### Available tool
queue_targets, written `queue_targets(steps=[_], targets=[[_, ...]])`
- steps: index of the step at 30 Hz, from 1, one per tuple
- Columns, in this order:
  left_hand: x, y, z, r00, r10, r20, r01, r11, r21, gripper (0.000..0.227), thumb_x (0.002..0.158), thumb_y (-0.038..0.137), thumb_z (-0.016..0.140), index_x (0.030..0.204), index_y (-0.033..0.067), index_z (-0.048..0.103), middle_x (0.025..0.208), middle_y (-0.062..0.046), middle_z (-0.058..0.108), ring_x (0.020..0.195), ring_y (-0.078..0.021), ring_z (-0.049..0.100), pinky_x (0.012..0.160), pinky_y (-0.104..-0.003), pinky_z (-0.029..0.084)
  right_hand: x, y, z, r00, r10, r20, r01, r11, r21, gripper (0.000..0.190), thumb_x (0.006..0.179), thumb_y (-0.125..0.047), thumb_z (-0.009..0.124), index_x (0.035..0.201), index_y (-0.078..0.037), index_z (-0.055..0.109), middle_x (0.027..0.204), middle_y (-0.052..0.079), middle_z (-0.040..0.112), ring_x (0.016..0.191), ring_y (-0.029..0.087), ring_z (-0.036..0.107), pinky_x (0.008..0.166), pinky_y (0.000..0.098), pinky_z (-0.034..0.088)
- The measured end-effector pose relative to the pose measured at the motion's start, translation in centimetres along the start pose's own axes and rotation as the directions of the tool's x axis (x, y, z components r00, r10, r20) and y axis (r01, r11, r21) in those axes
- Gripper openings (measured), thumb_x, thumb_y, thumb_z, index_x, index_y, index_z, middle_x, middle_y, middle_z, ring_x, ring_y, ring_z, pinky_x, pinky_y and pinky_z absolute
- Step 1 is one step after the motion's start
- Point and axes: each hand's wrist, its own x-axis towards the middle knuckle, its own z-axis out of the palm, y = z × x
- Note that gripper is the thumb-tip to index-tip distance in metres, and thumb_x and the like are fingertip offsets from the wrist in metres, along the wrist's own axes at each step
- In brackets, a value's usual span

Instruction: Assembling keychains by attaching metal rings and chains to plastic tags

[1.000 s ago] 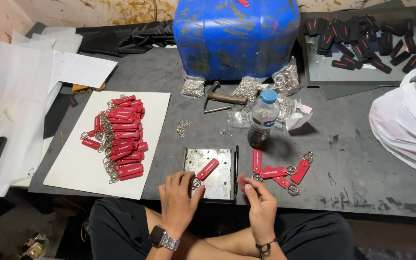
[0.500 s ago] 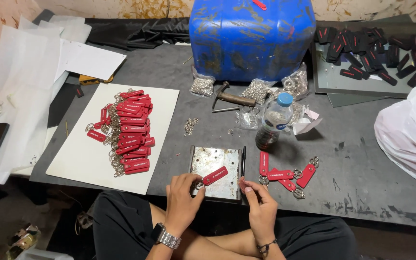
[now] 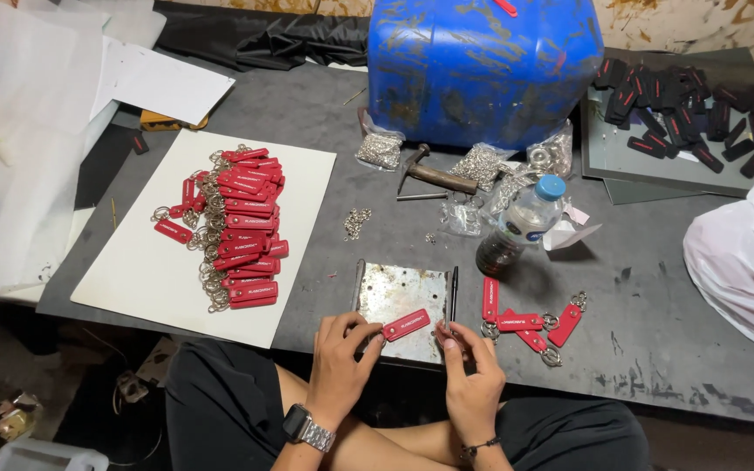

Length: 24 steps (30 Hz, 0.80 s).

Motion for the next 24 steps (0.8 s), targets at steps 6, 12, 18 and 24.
queue_targets(steps=[6, 12, 18, 24], targets=[[0.0, 0.1, -0.2, 0.999, 0.04, -0.029, -0.04, 0.999, -0.01, 0.024, 0.082, 0.018, 0.076, 0.105, 0.014, 0.08, 0.106, -0.001, 0.065, 0.092, -0.0201, 0.056, 0.086, -0.033, 0.046, 0.6, -2.1, 1.6, 0.996, -0.083, 0.013, 0.083, 0.995, -0.055, 0.019, 0.091, -0.006, 0.067, 0.109, -0.002, 0.072, 0.096, 0.007, 0.073, 0.081, 0.016, 0.073, 0.075, 0.026, 0.06], [0.0, -0.3, -0.1, 0.999, 0.041, -0.035, -0.041, 0.999, 0.004, 0.023, 0.082, 0.024, 0.077, 0.104, 0.0158, 0.081, 0.106, 0.001, 0.065, 0.092, -0.0197, 0.056, 0.084, -0.034, 0.046, 2.0, -2.1, 3.6, 0.971, -0.206, 0.124, 0.234, 0.931, -0.282, 0.019, 0.087, -0.009, 0.069, 0.106, -0.01, 0.074, 0.096, 0.0, 0.079, 0.077, 0.015, 0.061, 0.075, 0.0266, 0.051], [0.1, -0.4, -0.6, 0.999, 0.051, -0.017, -0.052, 0.998, -0.046, 0.022, 0.08, 0.023, 0.077, 0.1, 0.0136, 0.081, 0.108, -0.001, 0.065, 0.092, -0.0207, 0.055, 0.082, -0.034, 0.044, 2.4, -2.3, 3.7, 0.838, -0.494, 0.233, 0.513, 0.564, -0.647, 0.022, 0.082, -0.01, 0.073, 0.104, -0.011, 0.074, 0.086, -0.001, 0.065, 0.076, 0.021, 0.051, 0.073, 0.0341, 0.038], [0.1, -0.7, -1.3, 0.997, 0.083, 0.002, -0.082, 0.991, -0.109, 0.022, 0.08, 0.023, 0.077, 0.098, 0.0117, 0.08, 0.114, -0.003, 0.065, 0.097, -0.0221, 0.057, 0.084, -0.034, 0.044, 2.5, -2.5, 3.2, 0.79, -0.492, 0.366, 0.601, 0.499, -0.624, 0.031, 0.082, -0.012, 0.072, 0.113, -0.009, 0.073, 0.097, 0.002, 0.066, 0.078, 0.022, 0.051, 0.074, 0.0354, 0.04]])
